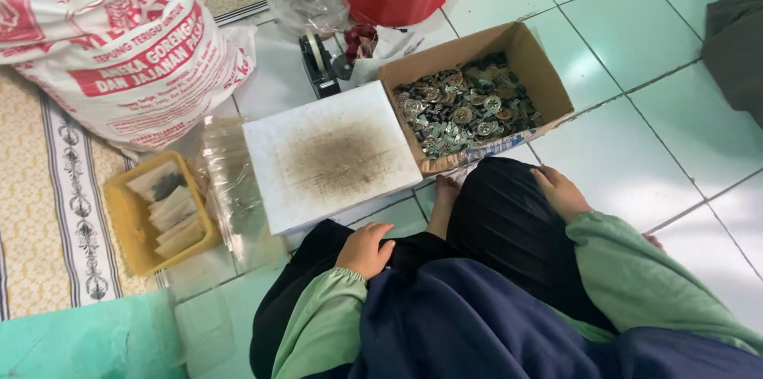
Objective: The person sorts metal pins from a large box, places them into a small plastic bag, and then seals the bag.
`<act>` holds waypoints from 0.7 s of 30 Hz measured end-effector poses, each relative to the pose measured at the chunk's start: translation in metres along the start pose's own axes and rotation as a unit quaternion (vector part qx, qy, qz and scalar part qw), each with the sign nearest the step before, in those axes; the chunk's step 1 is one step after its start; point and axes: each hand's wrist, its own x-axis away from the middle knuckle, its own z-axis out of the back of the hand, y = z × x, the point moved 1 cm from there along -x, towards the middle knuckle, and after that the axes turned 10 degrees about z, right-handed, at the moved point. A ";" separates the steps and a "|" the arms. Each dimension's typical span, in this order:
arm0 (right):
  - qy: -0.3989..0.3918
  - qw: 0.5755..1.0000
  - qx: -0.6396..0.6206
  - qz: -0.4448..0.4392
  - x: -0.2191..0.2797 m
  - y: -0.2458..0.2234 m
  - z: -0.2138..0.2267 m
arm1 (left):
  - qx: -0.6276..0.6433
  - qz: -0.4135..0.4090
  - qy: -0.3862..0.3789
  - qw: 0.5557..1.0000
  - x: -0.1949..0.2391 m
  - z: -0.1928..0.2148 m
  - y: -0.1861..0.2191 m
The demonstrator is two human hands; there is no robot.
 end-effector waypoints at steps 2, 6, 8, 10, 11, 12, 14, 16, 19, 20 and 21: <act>0.022 1.000 0.009 0.009 0.021 -0.020 0.009 | -0.020 -0.023 0.015 0.999 -0.005 -0.005 0.014; 0.072 0.977 0.105 0.172 0.046 -0.066 0.034 | -0.046 -0.134 0.126 0.982 -0.029 -0.015 0.038; 0.111 0.952 0.152 0.243 0.051 -0.086 0.043 | -0.057 -0.171 0.149 0.972 -0.049 -0.014 0.052; 0.145 0.915 0.177 0.331 0.053 -0.112 0.051 | -0.101 -0.193 0.177 0.960 -0.066 -0.008 0.072; 0.141 0.918 0.176 0.327 0.047 -0.119 0.050 | -0.100 -0.192 0.171 0.961 -0.074 -0.004 0.083; 0.135 0.902 0.176 0.370 0.042 -0.126 0.048 | -0.131 -0.183 0.168 0.960 -0.082 0.000 0.094; 0.130 0.887 0.176 0.408 0.032 -0.140 0.044 | -0.163 -0.177 0.160 0.957 -0.104 0.005 0.109; 0.133 0.846 0.217 0.469 0.020 -0.155 0.040 | -0.257 -0.138 0.110 0.950 -0.130 0.006 0.119; 0.024 0.858 0.290 0.424 0.008 -0.175 0.036 | -0.329 -0.049 0.031 0.942 -0.147 0.022 0.130; 0.023 0.858 0.291 0.423 -0.001 -0.164 0.026 | -0.328 -0.050 0.030 0.943 -0.153 0.013 0.119; 0.035 0.844 0.297 0.445 -0.011 -0.154 0.017 | -0.299 -0.081 0.086 0.947 -0.160 0.005 0.110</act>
